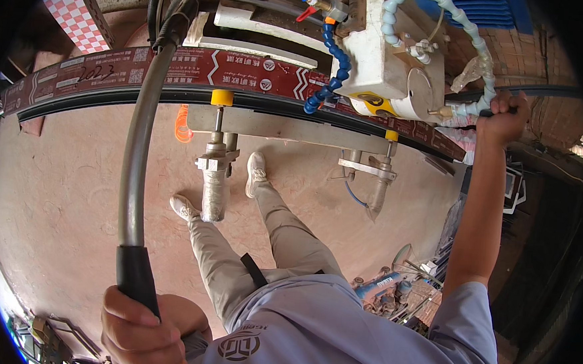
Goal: The person operates a metal processing machine, guiding a long metal bar through the equipment using two control handles. They repeatedly adjust the bar's position and feed it through the machine while monitoring the process.
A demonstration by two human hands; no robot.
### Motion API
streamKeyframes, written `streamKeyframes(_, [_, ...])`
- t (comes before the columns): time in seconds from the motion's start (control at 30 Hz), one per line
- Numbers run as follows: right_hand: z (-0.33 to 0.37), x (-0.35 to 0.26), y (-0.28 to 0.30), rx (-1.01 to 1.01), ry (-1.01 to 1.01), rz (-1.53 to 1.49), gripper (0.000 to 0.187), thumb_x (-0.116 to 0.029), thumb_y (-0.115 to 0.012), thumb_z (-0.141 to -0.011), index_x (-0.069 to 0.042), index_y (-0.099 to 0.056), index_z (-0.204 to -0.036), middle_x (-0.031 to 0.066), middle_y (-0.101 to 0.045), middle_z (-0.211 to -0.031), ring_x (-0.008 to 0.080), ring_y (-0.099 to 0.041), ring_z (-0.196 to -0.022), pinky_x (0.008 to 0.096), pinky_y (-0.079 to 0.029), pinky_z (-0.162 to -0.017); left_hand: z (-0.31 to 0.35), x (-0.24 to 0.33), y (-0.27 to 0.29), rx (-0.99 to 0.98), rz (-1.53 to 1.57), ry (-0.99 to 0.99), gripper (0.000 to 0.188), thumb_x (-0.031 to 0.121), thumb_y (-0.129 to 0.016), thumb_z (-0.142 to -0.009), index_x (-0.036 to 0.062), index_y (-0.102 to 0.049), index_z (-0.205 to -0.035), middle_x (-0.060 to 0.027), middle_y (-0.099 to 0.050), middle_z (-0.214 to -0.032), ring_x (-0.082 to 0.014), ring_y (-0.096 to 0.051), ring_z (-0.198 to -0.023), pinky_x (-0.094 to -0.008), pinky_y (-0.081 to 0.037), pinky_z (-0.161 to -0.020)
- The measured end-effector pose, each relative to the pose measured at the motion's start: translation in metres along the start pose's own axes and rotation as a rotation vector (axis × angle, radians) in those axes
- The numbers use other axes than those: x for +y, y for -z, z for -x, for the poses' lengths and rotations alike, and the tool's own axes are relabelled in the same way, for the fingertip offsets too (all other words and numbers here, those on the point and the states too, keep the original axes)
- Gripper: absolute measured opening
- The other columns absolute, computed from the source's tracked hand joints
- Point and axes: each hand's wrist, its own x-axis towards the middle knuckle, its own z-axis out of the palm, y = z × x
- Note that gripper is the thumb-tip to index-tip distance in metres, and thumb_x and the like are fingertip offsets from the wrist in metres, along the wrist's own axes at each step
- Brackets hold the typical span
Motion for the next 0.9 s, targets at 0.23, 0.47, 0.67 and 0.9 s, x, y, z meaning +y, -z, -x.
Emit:
streamKeyframes(0.23, [-0.009, 0.002, 0.013, -0.086, -0.116, -0.119, 0.014, -0.015, -0.054, -0.083, -0.011, -0.041, -0.081, 0.001, -0.036, -0.054, 0.0145, -0.036, -0.047, 0.033, -0.036, -0.054, -0.017, 0.009, -0.001, -0.076, -0.026, 0.088, 0.032, 0.042, -0.06, -0.082, 0.0231, -0.044, -0.061, 0.0103, -0.041, -0.054, -0.0089, -0.043, -0.056, -0.0349, -0.031, -0.067])
streamKeyframes(0.47, [-0.01, -0.001, 0.012, -0.069, -0.105, -0.117, 0.013, -0.012, -0.054, -0.08, -0.009, -0.041, -0.079, 0.002, -0.038, -0.054, 0.0156, -0.034, -0.047, 0.0333, -0.035, -0.054, -0.038, 0.003, 0.0, -0.11, 0.036, -0.003, 0.037, 0.047, -0.063, -0.083, 0.0255, -0.044, -0.06, 0.0116, -0.043, -0.056, -0.0072, -0.043, -0.056, -0.033, -0.03, -0.066])
streamKeyframes(0.67, [-0.004, -0.001, 0.002, 0.0, -0.02, 0.064, 0.024, -0.018, -0.049, -0.085, -0.015, -0.036, -0.066, -0.0001, -0.033, -0.055, 0.0154, -0.031, -0.049, 0.0354, -0.033, -0.054, -0.006, -0.006, -0.003, 0.013, -0.049, 0.014, 0.03, 0.043, -0.065, -0.078, 0.0269, -0.046, -0.061, 0.0155, -0.041, -0.053, -0.0025, -0.043, -0.053, -0.0296, -0.031, -0.065])
streamKeyframes(0.9, [0.006, -0.002, -0.007, 0.042, 0.031, 0.127, 0.033, -0.023, -0.046, -0.094, -0.016, -0.033, -0.065, -0.0004, -0.032, -0.057, 0.0146, -0.03, -0.052, 0.0348, -0.031, -0.056, 0.0, -0.009, -0.008, 0.078, 0.209, -0.081, 0.035, 0.026, -0.067, -0.082, 0.019, -0.045, -0.057, 0.0052, -0.051, -0.054, -0.0123, -0.05, -0.054, -0.0343, -0.034, -0.058])
